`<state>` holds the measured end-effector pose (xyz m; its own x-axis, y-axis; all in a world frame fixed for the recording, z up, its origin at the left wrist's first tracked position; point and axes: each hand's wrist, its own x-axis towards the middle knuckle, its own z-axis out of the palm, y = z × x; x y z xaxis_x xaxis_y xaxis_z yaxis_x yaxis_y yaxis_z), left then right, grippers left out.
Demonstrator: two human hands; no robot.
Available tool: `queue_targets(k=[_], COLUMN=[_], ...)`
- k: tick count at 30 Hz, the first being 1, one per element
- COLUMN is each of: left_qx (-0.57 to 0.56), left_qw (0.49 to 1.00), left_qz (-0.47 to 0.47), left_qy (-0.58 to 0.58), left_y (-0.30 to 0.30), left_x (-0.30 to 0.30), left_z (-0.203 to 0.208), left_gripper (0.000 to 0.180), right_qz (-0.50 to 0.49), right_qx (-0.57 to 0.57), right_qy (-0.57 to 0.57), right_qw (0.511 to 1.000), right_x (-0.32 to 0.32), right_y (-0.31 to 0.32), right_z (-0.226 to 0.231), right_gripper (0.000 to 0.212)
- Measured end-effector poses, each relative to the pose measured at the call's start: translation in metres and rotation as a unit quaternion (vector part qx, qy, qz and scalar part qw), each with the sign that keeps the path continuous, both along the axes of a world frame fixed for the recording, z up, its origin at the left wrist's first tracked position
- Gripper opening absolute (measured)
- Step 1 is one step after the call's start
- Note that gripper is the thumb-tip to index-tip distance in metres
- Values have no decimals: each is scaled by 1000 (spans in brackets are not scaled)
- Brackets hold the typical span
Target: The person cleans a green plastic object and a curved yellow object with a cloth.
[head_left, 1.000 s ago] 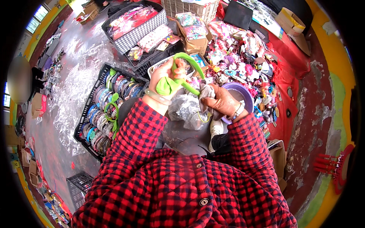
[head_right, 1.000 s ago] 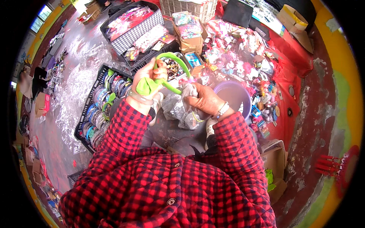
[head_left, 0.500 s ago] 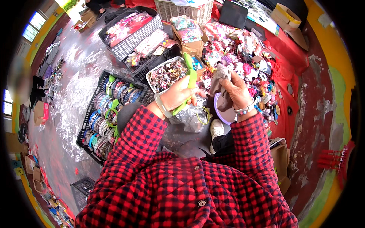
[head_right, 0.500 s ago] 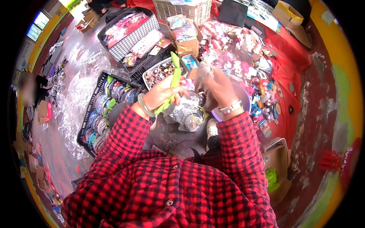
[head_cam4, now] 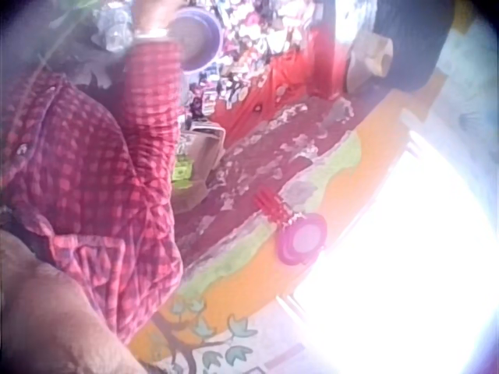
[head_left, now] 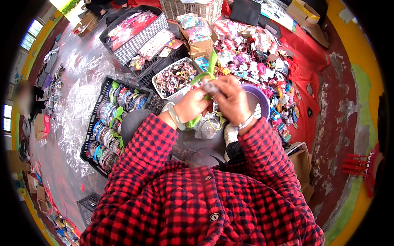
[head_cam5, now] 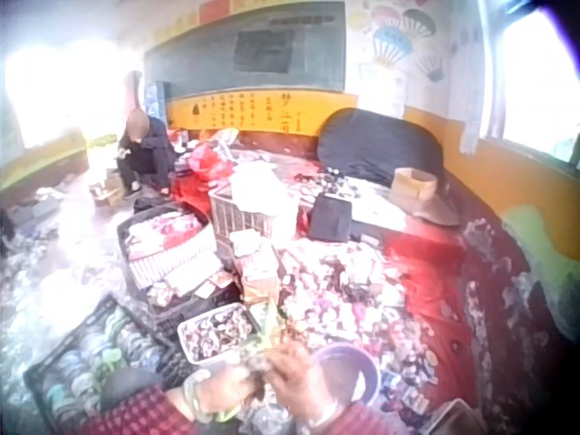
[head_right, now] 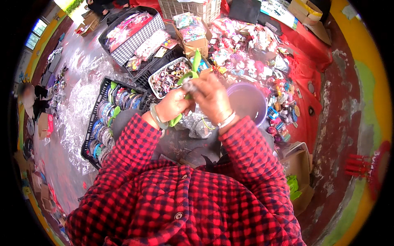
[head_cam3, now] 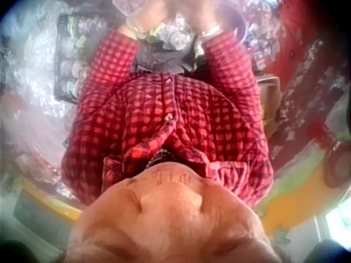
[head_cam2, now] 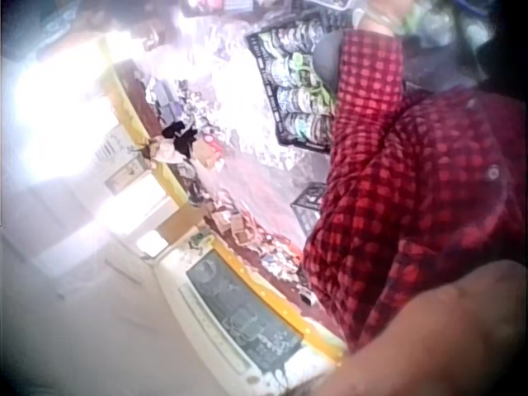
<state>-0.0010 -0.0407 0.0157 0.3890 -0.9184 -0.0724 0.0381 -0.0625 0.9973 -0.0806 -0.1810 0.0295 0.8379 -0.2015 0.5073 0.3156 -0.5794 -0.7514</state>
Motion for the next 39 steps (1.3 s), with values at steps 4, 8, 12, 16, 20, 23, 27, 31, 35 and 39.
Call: queue_targets(k=[4,8,12,16,20,23,27,31,35,39], left_qx=[-22,-52,-17,-23,-66,-52,-39,-159,16,-91], left_qw=[999,993,980,983,979,986,991,979,998,993], left_qz=[38,-3,-38,13,54,40,24,94,-23,67], left_qy=[31,-102,-195,-181,-184,-150,-123,-80,-48,-28], left_y=[0,1,-1,0,-3,-4,-5,-10,-2,-8], left_x=[-1,-12,-16,-7,-1,-15,-13,-8,-16,-10], left_z=[0,1,-2,-19,-22,-10,-13,-9,14,-12], left_gripper=[14,25,33,30,22,30,29,29,41,34], right_qz=[-39,-69,-92,-56,-60,-119,-120,-55,-154,-70], right_qx=[-5,10,82,44,-11,75,41,29,42,-4], right_qy=[-47,-39,19,-7,-63,-5,-4,-24,6,-37], right_qw=[998,997,992,997,996,990,992,998,987,997], right_x=[-5,-2,2,-4,-5,0,1,-9,4,-1], right_y=[13,-3,-21,-6,9,-7,-10,17,-12,-1], right_z=[0,10,-1,-2,5,15,-7,5,5,-1], right_gripper=[26,22,23,25,26,22,22,20,19,21])
